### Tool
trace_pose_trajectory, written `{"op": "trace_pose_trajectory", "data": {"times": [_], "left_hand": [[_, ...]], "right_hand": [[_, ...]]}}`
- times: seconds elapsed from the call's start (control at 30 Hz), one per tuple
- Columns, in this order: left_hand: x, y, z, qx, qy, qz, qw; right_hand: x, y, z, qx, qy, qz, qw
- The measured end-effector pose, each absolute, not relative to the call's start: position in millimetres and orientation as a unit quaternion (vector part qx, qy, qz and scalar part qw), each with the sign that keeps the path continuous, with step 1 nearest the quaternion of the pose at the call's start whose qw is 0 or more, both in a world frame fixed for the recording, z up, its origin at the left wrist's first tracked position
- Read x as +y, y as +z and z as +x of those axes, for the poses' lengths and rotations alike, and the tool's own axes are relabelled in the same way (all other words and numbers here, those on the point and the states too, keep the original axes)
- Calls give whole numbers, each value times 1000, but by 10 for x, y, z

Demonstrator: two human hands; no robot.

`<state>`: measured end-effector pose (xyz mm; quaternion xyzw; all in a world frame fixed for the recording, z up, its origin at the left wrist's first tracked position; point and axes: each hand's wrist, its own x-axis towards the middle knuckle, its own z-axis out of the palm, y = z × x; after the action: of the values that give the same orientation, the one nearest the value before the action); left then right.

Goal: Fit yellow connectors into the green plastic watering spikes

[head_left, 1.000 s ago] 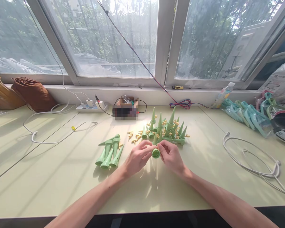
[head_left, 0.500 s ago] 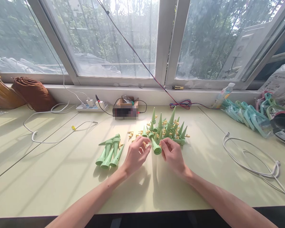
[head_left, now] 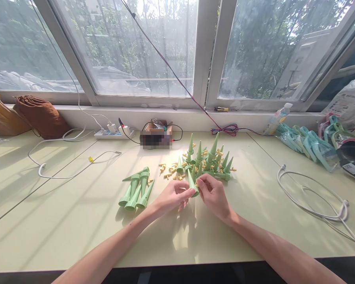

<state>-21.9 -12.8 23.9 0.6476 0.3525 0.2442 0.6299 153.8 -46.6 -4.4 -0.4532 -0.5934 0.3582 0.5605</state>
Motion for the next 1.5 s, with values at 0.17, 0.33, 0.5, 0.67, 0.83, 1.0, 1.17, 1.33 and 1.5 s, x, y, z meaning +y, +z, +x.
{"op": "trace_pose_trajectory", "data": {"times": [0.17, 0.33, 0.5, 0.67, 0.83, 1.0, 1.17, 1.33, 1.5], "left_hand": [[-125, 231, -223, 352, 253, 689, 581], [-153, 194, -216, 334, 311, 780, 429], [-153, 71, -229, 288, 334, 856, 269], [-97, -35, -289, 250, 342, 900, 106], [-104, -34, -292, 252, 353, 897, 81], [-136, 23, -221, 338, 384, 835, 204], [-129, 189, -199, 419, 316, 737, 427], [-102, 255, -237, 344, 180, 625, 677], [-109, 248, -243, 309, 199, 595, 715]], "right_hand": [[-464, -28, 1540, -600, 356, -458, 551], [-457, -14, 1540, -599, 367, -469, 536], [-461, 1, 1541, -594, 386, -468, 528], [-468, 11, 1531, -585, 397, -472, 526], [-461, 18, 1521, -579, 406, -463, 535], [-467, 13, 1515, -565, 406, -455, 556], [-475, -20, 1517, -574, 376, -457, 566], [-467, -28, 1528, -580, 346, -448, 586], [-460, -8, 1531, -588, 333, -445, 588]]}}
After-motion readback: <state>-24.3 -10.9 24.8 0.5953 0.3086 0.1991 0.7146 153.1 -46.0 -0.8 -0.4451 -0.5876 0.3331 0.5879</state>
